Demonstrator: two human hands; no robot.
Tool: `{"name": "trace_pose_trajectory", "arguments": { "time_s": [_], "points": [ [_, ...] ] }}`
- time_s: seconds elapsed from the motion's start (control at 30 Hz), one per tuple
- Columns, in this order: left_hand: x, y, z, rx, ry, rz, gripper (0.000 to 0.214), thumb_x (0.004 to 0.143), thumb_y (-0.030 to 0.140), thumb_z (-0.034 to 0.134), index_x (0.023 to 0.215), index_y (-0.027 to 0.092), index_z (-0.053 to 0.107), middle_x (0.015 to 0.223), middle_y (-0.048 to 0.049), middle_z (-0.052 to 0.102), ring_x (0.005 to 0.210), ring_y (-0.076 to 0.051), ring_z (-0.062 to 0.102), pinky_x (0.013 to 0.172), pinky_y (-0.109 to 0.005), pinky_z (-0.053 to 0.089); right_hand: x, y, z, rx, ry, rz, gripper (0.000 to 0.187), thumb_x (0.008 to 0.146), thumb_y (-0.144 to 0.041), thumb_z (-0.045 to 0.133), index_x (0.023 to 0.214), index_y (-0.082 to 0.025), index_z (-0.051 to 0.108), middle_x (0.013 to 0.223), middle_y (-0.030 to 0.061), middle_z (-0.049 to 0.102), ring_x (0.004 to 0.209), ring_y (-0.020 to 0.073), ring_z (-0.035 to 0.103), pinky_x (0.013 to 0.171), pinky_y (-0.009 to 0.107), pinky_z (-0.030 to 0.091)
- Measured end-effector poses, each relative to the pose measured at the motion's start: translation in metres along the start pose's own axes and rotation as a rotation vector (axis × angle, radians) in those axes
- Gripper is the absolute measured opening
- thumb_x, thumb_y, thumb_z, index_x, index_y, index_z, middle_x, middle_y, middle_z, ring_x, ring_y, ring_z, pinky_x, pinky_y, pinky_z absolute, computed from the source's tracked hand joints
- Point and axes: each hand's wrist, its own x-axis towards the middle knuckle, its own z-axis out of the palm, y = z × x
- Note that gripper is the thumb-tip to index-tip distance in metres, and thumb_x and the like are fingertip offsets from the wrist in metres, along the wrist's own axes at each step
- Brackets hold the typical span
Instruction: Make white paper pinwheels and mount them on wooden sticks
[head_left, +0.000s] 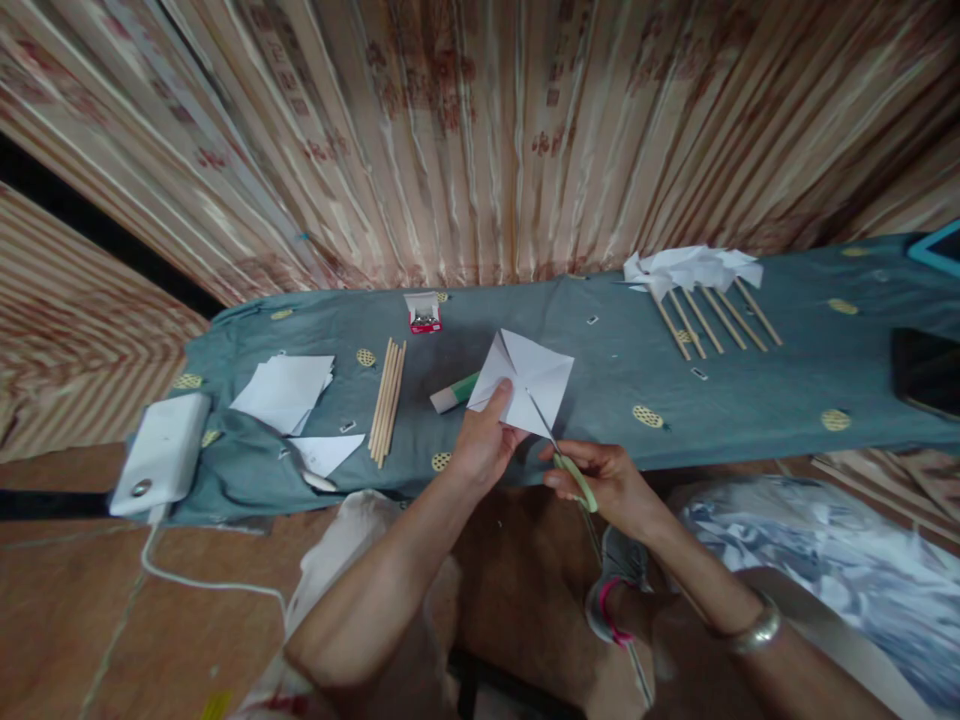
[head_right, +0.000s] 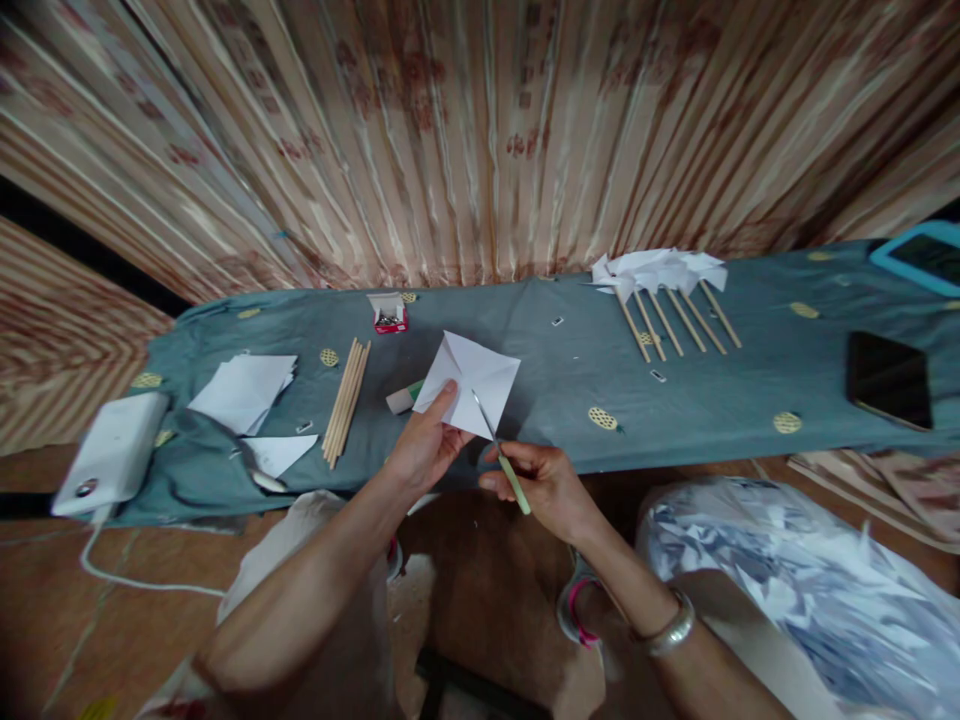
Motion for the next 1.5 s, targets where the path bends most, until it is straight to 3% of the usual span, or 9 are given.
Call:
{"name": "trace_pose_trajectory", "arguments": {
  "time_s": [0.23, 0.5, 0.67, 0.73, 0.97, 1.07, 1.27, 1.4, 1.5],
  "points": [
    [0.002, -0.001, -0.002, 0.012, -0.015, 0.01, 0.014, 0.085, 0.017, 0.062, 0.099, 0.014, 0.067, 0.093, -0.005, 0.072, 0.078, -0.013, 0.067, 0.079, -0.027, 0.054, 0.001, 0.004, -0.002, -0.053, -0.031, -0.015, 0.044, 0.053, -0.047, 0.084, 0.079, -0.016, 0.066, 0.049, -0.0068, 0.052, 0.046, 0.0072, 0.044, 0.045, 0.022, 0.032],
    [0.007, 0.015, -0.002, -0.007, -0.02, 0.084, 0.019, 0.086, 0.014, 0.06, 0.103, 0.017, 0.067, 0.095, -0.0048, 0.073, 0.088, -0.014, 0.068, 0.08, -0.025, 0.054, -0.008, 0.004, -0.017, -0.184, -0.232, 0.003, 0.041, 0.063, -0.047, 0.08, 0.086, -0.016, 0.066, 0.059, -0.0057, 0.052, 0.052, 0.006, 0.04, 0.047, 0.02, 0.03],
    [0.009, 0.025, -0.005, 0.004, -0.001, 0.108, 0.017, 0.084, 0.013, 0.061, 0.099, 0.016, 0.067, 0.096, -0.0047, 0.073, 0.083, -0.015, 0.069, 0.08, -0.029, 0.054, -0.014, -0.003, -0.037, -0.219, -0.317, 0.093, 0.041, 0.065, -0.049, 0.078, 0.086, -0.015, 0.066, 0.06, -0.0038, 0.055, 0.054, 0.0075, 0.046, 0.05, 0.02, 0.034],
    [0.008, 0.024, -0.006, 0.051, 0.01, 0.112, 0.016, 0.08, 0.014, 0.065, 0.096, 0.015, 0.067, 0.093, -0.0052, 0.073, 0.08, -0.016, 0.069, 0.078, -0.029, 0.054, -0.014, -0.006, -0.045, -0.19, -0.257, 0.091, 0.044, 0.063, -0.051, 0.078, 0.087, -0.015, 0.067, 0.062, -0.0018, 0.059, 0.055, 0.0089, 0.049, 0.052, 0.022, 0.038],
    [0.004, 0.004, -0.015, 0.32, -0.092, 0.089, 0.027, 0.062, 0.024, 0.082, 0.084, 0.012, 0.072, 0.078, -0.0066, 0.074, 0.068, -0.018, 0.066, 0.068, -0.027, 0.05, -0.003, -0.019, -0.054, -0.121, 0.254, -0.182, 0.048, 0.056, -0.051, 0.082, 0.088, -0.019, 0.067, 0.063, -0.0005, 0.063, 0.056, 0.0122, 0.054, 0.052, 0.025, 0.042],
    [0.005, -0.003, -0.018, 0.454, -0.15, 0.099, 0.027, 0.056, 0.028, 0.085, 0.074, 0.012, 0.074, 0.072, -0.0052, 0.073, 0.061, -0.016, 0.062, 0.062, -0.026, 0.047, 0.001, -0.024, -0.049, -0.1, 0.282, -0.201, 0.049, 0.052, -0.048, 0.084, 0.088, -0.021, 0.066, 0.065, -0.0028, 0.062, 0.054, 0.0101, 0.051, 0.049, 0.023, 0.039],
    [0.004, -0.003, -0.018, 0.563, -0.206, 0.074, 0.029, 0.053, 0.032, 0.086, 0.07, 0.012, 0.074, 0.066, -0.0043, 0.072, 0.057, -0.015, 0.059, 0.058, -0.025, 0.044, 0.007, -0.021, -0.042, -0.032, 0.197, -0.153, 0.045, 0.049, -0.041, 0.087, 0.081, -0.02, 0.063, 0.058, -0.0063, 0.057, 0.049, 0.0078, 0.046, 0.046, 0.021, 0.037],
    [-0.001, 0.0, -0.012, 0.382, -0.296, -0.053, 0.045, 0.06, 0.051, 0.079, 0.08, 0.011, 0.074, 0.079, -0.0117, 0.074, 0.074, -0.022, 0.067, 0.068, -0.03, 0.05, 0.011, -0.019, -0.037, 0.018, 0.287, -0.166, 0.047, 0.047, -0.043, 0.086, 0.081, -0.02, 0.062, 0.058, -0.0065, 0.058, 0.047, 0.0081, 0.047, 0.044, 0.021, 0.036],
    [-0.007, -0.002, -0.007, 0.247, -0.381, -0.058, 0.05, 0.061, 0.052, 0.078, 0.093, 0.013, 0.073, 0.095, -0.0126, 0.073, 0.091, -0.026, 0.067, 0.079, -0.035, 0.052, 0.014, -0.02, -0.029, 0.084, 0.417, -0.203, 0.05, 0.044, -0.042, 0.087, 0.082, -0.021, 0.061, 0.06, -0.0068, 0.058, 0.048, 0.0078, 0.046, 0.045, 0.022, 0.036]
  ]
}}
